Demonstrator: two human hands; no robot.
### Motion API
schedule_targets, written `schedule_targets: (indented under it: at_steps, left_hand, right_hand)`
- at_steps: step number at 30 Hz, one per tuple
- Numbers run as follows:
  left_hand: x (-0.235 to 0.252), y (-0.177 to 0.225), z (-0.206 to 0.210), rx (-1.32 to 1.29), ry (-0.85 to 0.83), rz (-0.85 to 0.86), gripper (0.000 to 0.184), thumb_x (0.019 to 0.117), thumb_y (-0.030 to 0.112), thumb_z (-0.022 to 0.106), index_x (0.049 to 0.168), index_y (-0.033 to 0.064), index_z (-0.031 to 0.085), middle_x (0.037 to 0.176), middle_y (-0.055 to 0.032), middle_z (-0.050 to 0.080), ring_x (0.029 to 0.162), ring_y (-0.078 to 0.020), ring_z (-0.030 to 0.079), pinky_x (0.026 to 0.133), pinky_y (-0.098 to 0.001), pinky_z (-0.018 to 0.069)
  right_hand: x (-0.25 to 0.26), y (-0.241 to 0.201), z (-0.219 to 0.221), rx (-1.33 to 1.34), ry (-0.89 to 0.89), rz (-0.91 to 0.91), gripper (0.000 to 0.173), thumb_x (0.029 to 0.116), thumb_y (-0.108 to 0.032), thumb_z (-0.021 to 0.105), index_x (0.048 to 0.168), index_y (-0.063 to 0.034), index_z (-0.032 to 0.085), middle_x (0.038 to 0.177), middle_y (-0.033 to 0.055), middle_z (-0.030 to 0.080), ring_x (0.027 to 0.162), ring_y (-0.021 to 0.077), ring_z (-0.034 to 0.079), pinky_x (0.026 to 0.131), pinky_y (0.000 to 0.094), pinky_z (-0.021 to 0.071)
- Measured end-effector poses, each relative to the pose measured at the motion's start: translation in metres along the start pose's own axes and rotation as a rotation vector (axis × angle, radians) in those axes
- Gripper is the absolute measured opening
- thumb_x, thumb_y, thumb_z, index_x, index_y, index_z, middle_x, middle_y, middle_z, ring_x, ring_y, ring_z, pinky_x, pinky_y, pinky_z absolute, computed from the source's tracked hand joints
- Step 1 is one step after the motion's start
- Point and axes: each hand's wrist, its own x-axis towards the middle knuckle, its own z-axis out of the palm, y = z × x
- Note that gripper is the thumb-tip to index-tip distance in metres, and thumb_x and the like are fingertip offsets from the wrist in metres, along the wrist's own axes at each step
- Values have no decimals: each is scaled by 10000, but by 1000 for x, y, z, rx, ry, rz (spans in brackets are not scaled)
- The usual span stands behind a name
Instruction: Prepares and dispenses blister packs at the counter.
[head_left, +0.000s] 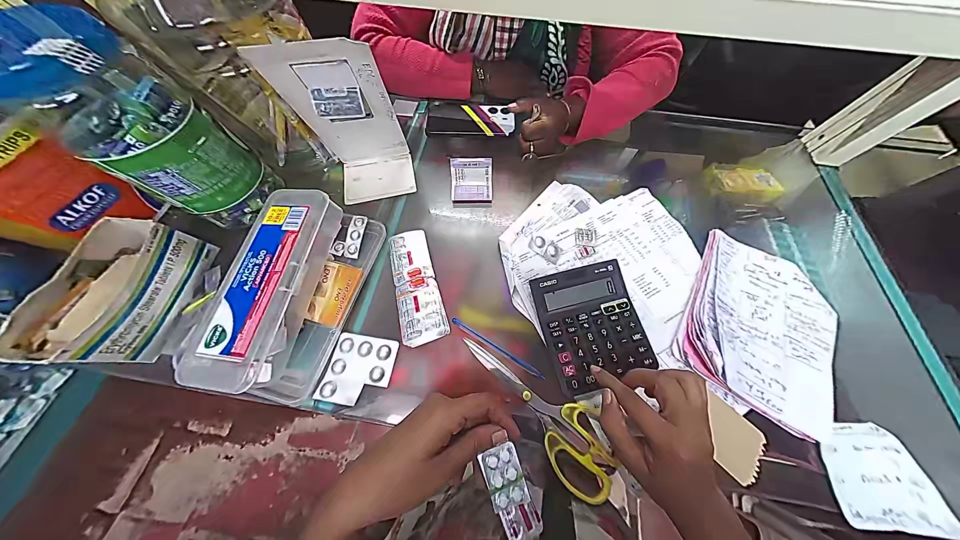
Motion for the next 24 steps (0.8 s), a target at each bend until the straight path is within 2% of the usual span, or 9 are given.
schedule_targets:
  at_steps: [6, 9, 12, 14, 16, 18, 21, 24]
  left_hand:
    - [0, 0, 0, 59, -36, 40, 221, 1078, 189, 498, 1104, 47, 665, 795, -6, 643, 606, 36, 517, 574, -106, 437]
    - [-2, -1, 0, 76, -43, 33, 227, 1080, 195, 493, 1105, 48, 665, 806, -8, 650, 618, 31, 535, 587, -112, 454]
    - [-2, -3, 1, 95, -54, 46, 229, 1078, 207, 498, 1102, 55, 668, 800, -8, 650, 614, 25, 523, 582, -115, 440]
    - [-2, -4, 2, 112, -72, 72, 237, 1073, 211, 510, 1079, 43, 678, 782, -22, 659, 620, 11, 548, 601, -132, 460]
    - [-2, -3, 3, 139, -119, 81, 241, 1070, 205, 512, 1067, 37, 684, 811, -46, 681, 676, -26, 593, 663, -175, 488]
    - [-2, -3, 5, 142, -159, 88, 252, 1071, 198, 509, 1057, 18, 686, 829, -71, 687, 707, -60, 618, 690, -201, 510]
    - [-2, -4, 8, 137, -176, 90, 257, 1070, 186, 508, 1062, 4, 688, 835, -88, 691, 704, -78, 627, 687, -218, 520]
    - [1, -3, 8, 137, -178, 97, 248, 1066, 174, 512, 1058, 1, 690, 819, -88, 684, 682, -74, 609, 664, -205, 504]
  right_hand:
    - [0, 5, 4, 45, -1, -28, 264, 1016, -276, 513, 1058, -172, 752, 824, 35, 548, 852, 171, 490, 830, 293, 358]
    - [1, 6, 4, 13, -60, -62, 285, 1001, -275, 515, 1021, -159, 774, 789, 49, 575, 819, 199, 516, 797, 331, 373]
    - [2, 2, 0, 4, -97, -117, 272, 1002, -285, 506, 1019, -179, 756, 785, 39, 549, 801, 196, 495, 795, 340, 356]
    - [-2, -4, 0, -9, -117, -152, 281, 999, -293, 503, 1020, -186, 762, 775, 34, 573, 781, 202, 520, 780, 359, 369]
    - [-5, -3, -1, -14, -111, -146, 281, 991, -288, 510, 1019, -180, 768, 751, 33, 575, 763, 205, 524, 759, 358, 372]
    - [-3, 4, -8, -35, -58, -93, 249, 993, -294, 520, 962, -181, 740, 739, 30, 556, 757, 197, 510, 767, 346, 373]
    - [3, 15, -10, -112, -44, -64, 301, 961, -286, 528, 853, -147, 773, 700, 47, 571, 743, 218, 521, 750, 367, 369]
    - [13, 17, -10, -131, -31, -57, 307, 974, -280, 520, 873, -152, 779, 709, 52, 575, 755, 220, 511, 763, 368, 355]
